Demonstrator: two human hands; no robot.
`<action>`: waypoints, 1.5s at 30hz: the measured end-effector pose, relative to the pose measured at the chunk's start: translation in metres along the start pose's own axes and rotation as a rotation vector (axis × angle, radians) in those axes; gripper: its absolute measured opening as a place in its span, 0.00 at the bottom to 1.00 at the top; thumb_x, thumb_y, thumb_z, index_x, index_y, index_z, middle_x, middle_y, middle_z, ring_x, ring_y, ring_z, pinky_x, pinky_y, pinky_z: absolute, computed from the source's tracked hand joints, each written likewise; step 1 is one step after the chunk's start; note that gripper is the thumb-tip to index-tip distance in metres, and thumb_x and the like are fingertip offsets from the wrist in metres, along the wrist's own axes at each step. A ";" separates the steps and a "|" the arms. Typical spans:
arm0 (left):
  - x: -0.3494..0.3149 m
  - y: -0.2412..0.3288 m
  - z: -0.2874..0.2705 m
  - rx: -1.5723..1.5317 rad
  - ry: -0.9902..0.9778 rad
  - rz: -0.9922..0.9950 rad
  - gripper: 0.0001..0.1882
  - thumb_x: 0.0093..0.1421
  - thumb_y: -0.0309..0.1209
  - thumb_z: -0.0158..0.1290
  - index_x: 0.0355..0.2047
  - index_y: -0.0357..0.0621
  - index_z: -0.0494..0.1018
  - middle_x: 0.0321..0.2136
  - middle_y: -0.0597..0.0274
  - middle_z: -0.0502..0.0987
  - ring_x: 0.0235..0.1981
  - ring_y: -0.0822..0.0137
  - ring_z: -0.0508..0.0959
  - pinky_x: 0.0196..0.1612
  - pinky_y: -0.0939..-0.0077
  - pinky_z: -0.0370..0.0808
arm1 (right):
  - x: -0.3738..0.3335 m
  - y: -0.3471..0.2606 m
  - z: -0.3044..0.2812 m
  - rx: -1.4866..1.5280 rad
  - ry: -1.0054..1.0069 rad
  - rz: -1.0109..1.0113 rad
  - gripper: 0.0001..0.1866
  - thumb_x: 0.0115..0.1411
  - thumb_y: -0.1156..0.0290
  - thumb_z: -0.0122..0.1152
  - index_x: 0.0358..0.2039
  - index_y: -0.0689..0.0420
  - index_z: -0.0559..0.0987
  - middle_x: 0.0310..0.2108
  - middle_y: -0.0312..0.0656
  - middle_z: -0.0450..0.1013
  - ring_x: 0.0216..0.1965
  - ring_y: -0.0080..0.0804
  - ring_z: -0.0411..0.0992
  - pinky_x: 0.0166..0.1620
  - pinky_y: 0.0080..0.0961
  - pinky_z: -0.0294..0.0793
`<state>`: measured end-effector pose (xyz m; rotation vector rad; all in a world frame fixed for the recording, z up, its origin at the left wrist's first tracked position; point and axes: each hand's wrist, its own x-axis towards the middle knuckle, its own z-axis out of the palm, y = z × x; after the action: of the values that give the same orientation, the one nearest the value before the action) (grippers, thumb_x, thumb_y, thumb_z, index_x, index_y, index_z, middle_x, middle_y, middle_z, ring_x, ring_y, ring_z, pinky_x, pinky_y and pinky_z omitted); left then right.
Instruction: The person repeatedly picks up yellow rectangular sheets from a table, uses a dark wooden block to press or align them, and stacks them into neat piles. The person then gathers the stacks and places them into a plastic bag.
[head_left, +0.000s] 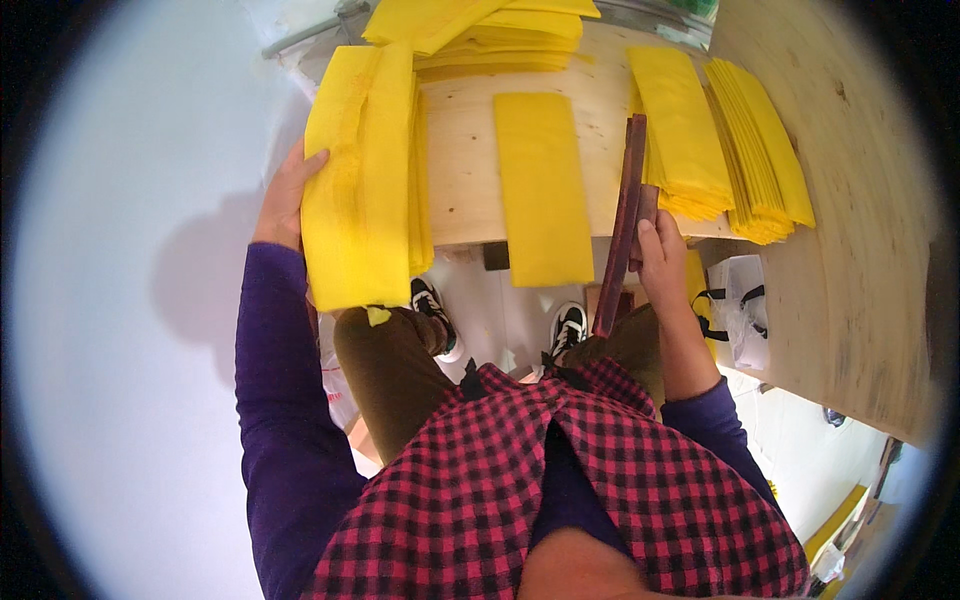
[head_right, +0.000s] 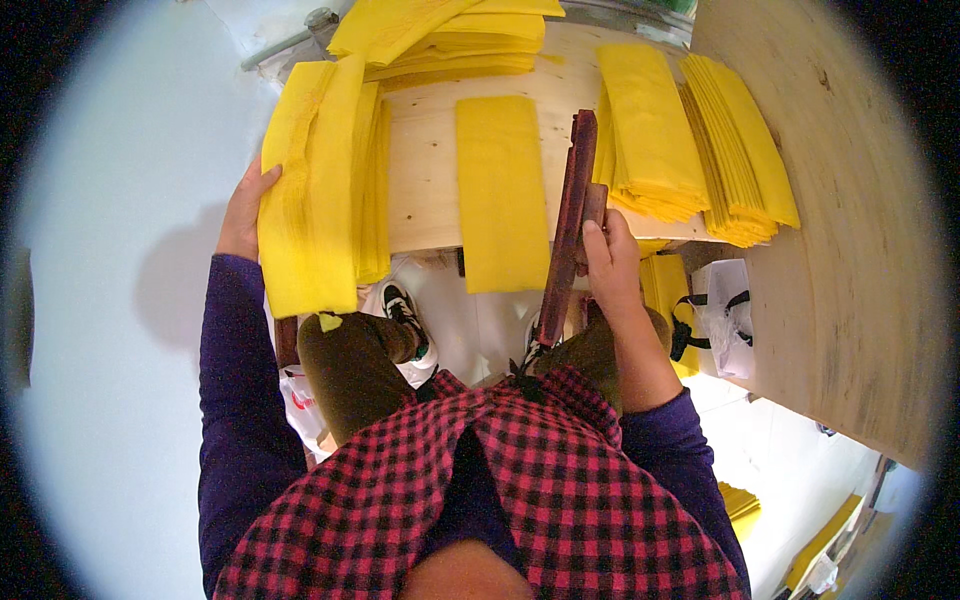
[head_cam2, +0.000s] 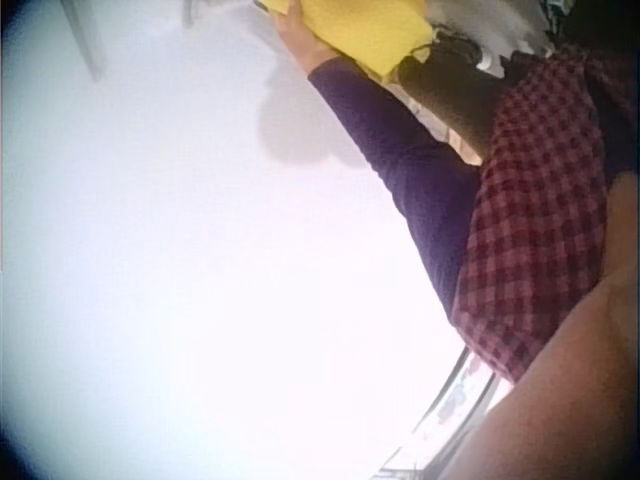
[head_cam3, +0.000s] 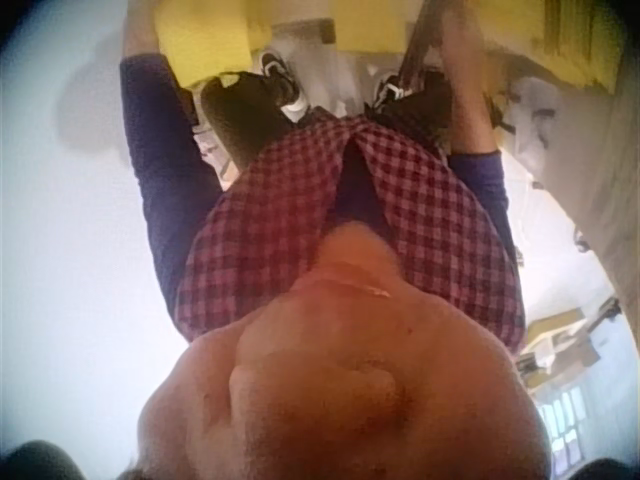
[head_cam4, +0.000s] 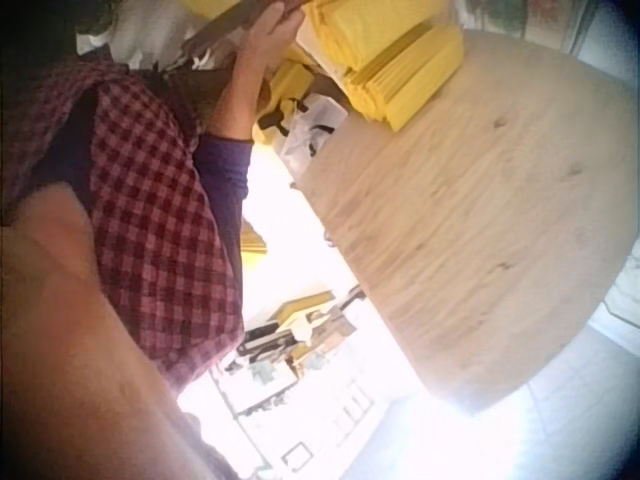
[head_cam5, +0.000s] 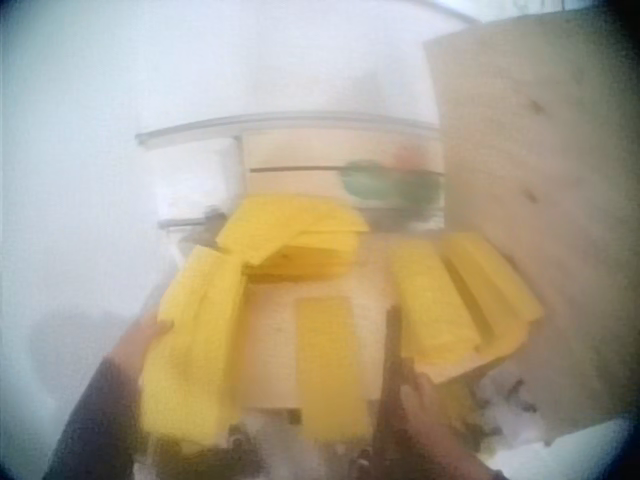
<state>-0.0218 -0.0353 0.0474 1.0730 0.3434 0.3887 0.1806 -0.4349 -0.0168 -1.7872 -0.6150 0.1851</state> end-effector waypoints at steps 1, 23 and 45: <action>0.009 -0.003 -0.013 0.044 0.058 -0.030 0.25 0.57 0.22 0.47 0.56 0.38 0.59 0.49 0.54 0.70 0.48 0.62 0.73 0.49 0.69 0.71 | -0.001 -0.003 0.002 -0.002 0.001 0.014 0.09 0.63 0.66 0.45 0.32 0.58 0.67 0.19 0.30 0.62 0.17 0.15 0.60 0.19 0.15 0.60; 0.049 -0.047 -0.050 0.953 0.393 0.215 0.29 0.55 0.29 0.53 0.57 0.36 0.59 0.51 0.50 0.69 0.50 0.59 0.71 0.50 0.73 0.68 | 0.041 -0.025 0.030 -0.413 -0.035 -0.081 0.20 0.57 0.57 0.50 0.30 0.65 0.68 0.24 0.59 0.70 0.29 0.58 0.70 0.34 0.41 0.68; -0.103 -0.138 0.122 0.806 0.264 0.318 0.18 0.60 0.21 0.45 0.51 0.31 0.63 0.50 0.50 0.68 0.50 0.61 0.69 0.54 0.71 0.64 | -0.105 0.058 -0.214 -1.007 0.462 0.181 0.19 0.60 0.56 0.48 0.43 0.58 0.65 0.26 0.58 0.73 0.29 0.58 0.72 0.33 0.46 0.72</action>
<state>-0.0379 -0.2365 -0.0146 1.8828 0.5917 0.7092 0.2012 -0.6792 -0.0235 -2.7314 -0.1910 -0.4988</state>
